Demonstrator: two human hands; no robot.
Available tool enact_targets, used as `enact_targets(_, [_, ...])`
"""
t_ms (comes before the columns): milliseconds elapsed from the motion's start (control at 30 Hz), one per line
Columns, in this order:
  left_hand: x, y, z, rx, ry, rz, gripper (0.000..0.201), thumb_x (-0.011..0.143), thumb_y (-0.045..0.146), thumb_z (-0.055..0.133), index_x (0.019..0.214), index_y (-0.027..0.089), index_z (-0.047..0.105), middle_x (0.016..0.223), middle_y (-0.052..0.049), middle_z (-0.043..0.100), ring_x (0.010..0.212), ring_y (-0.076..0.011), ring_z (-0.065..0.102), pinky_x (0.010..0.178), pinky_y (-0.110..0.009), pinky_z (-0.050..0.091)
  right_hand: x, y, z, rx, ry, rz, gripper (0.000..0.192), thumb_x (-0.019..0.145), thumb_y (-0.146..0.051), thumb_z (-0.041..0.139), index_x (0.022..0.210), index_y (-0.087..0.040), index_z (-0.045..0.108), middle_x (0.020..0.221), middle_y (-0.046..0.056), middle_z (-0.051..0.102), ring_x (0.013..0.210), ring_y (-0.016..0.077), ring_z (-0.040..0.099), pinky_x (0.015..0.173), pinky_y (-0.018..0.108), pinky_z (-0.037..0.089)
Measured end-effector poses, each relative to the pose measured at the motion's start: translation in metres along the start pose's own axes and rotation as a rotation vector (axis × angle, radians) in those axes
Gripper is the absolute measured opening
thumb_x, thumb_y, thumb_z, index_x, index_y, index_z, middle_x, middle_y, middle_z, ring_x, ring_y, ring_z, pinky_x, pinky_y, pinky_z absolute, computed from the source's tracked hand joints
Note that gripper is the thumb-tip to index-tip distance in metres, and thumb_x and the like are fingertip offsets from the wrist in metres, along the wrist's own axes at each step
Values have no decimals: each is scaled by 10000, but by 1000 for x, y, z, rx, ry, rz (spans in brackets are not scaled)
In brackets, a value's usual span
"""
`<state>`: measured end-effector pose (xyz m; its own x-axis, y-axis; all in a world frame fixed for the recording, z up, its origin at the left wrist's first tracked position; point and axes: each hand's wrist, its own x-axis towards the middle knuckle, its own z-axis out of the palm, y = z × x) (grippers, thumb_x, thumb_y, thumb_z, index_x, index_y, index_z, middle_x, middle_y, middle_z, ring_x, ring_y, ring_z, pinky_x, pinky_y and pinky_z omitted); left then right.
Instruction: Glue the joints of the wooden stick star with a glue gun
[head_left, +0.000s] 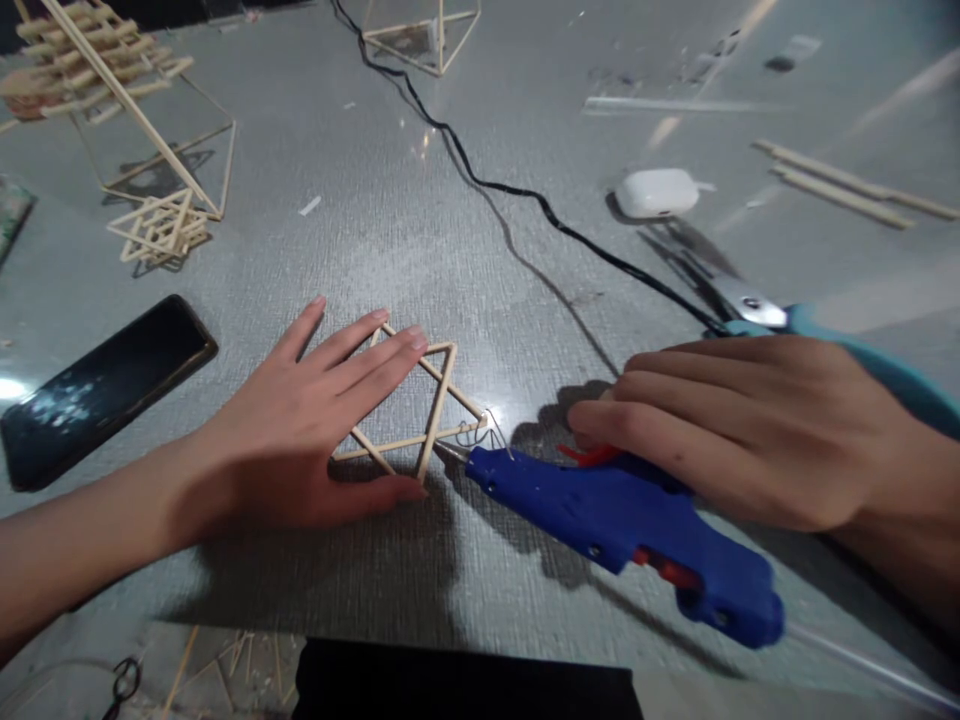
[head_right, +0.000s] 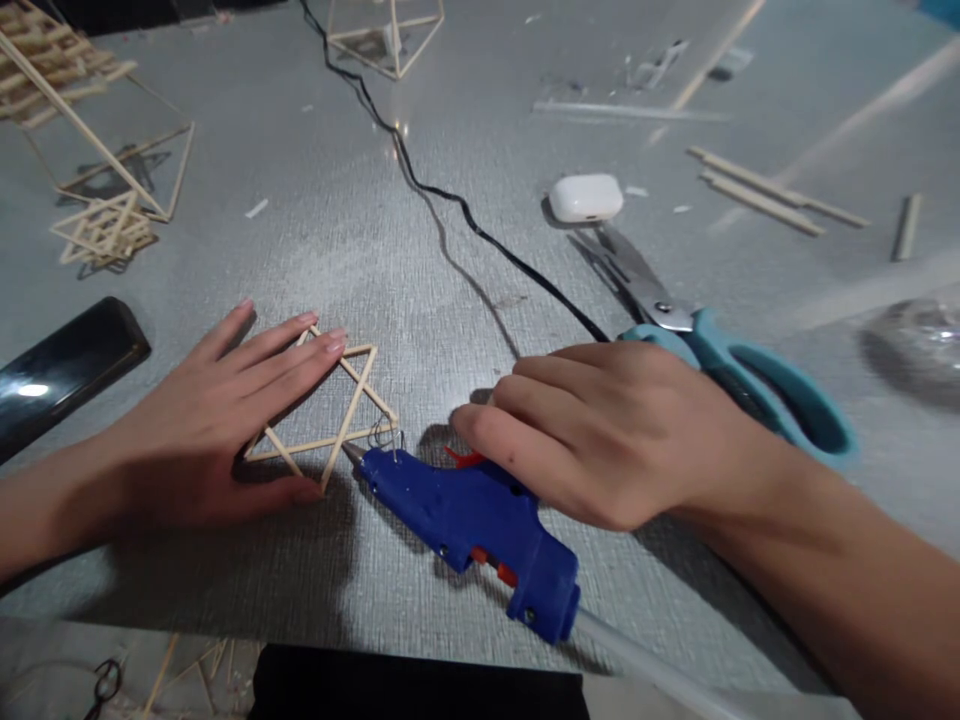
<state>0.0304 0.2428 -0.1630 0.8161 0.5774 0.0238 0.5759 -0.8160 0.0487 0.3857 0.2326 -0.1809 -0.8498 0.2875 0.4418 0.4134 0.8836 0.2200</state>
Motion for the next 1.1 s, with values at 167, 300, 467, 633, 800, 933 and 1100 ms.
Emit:
enact_targets(167, [0, -1, -1, 5, -23, 10, 962, 1076, 736, 495, 1765, 129, 209, 1784, -152, 403, 1711, -373, 258, 1404, -643, 35, 0, 0, -1, -12, -2, -3, 131, 1122, -174, 446, 1127, -218, 569, 764, 15, 626, 667, 219, 587, 558, 403, 396])
enact_targets(300, [0, 0, -2, -16, -26, -11, 996, 1053, 741, 537, 1786, 176, 172, 1776, -143, 422, 1701, -388, 286, 1406, -650, 37, 1, 1, -4, -22, -21, 13, 133, 1112, -156, 456, 1105, -223, 571, 753, 6, 602, 642, 216, 555, 568, 396, 387])
enact_targets(467, [0, 1, -2, -24, -17, -10, 1013, 1044, 738, 561, 1791, 189, 155, 1774, -140, 429, 1695, -392, 300, 1406, -657, 51, 3, 1, -5, -29, -17, 32, 132, 1119, -165, 459, 1074, -238, 560, 719, -18, 548, 603, 204, 489, 560, 388, 360])
enact_targets(633, [0, 1, -3, 2, -37, -17, 983, 1058, 742, 520, 1781, 165, 186, 1785, -140, 404, 1713, -367, 261, 1409, -641, 40, 2, 0, -6, -36, -16, 34, 132, 1122, -172, 459, 1067, -239, 559, 724, -14, 563, 617, 197, 492, 564, 387, 372])
enact_targets(800, [0, -1, -3, -3, -34, -4, 968, 1064, 713, 535, 1774, 144, 207, 1777, -156, 410, 1715, -370, 252, 1410, -640, 26, 3, -1, -5, -17, -18, 22, 153, 1126, -172, 439, 1074, -251, 559, 732, -13, 575, 624, 201, 513, 568, 394, 378])
enact_targets(933, [0, -1, -3, -9, -38, -9, 983, 1059, 752, 515, 1779, 162, 200, 1779, -145, 408, 1712, -371, 263, 1411, -651, 40, 5, -1, -5, -14, -11, 13, 155, 1110, -147, 449, 1065, -242, 564, 727, -15, 572, 618, 204, 523, 550, 399, 371])
enact_targets(1100, [0, 0, -2, -23, -10, -8, 984, 1052, 730, 538, 1778, 152, 212, 1760, -161, 441, 1697, -398, 293, 1405, -672, 49, 5, -1, -6, -29, -10, 5, 176, 1101, -138, 461, 1031, -222, 599, 729, -4, 569, 616, 202, 521, 552, 396, 376])
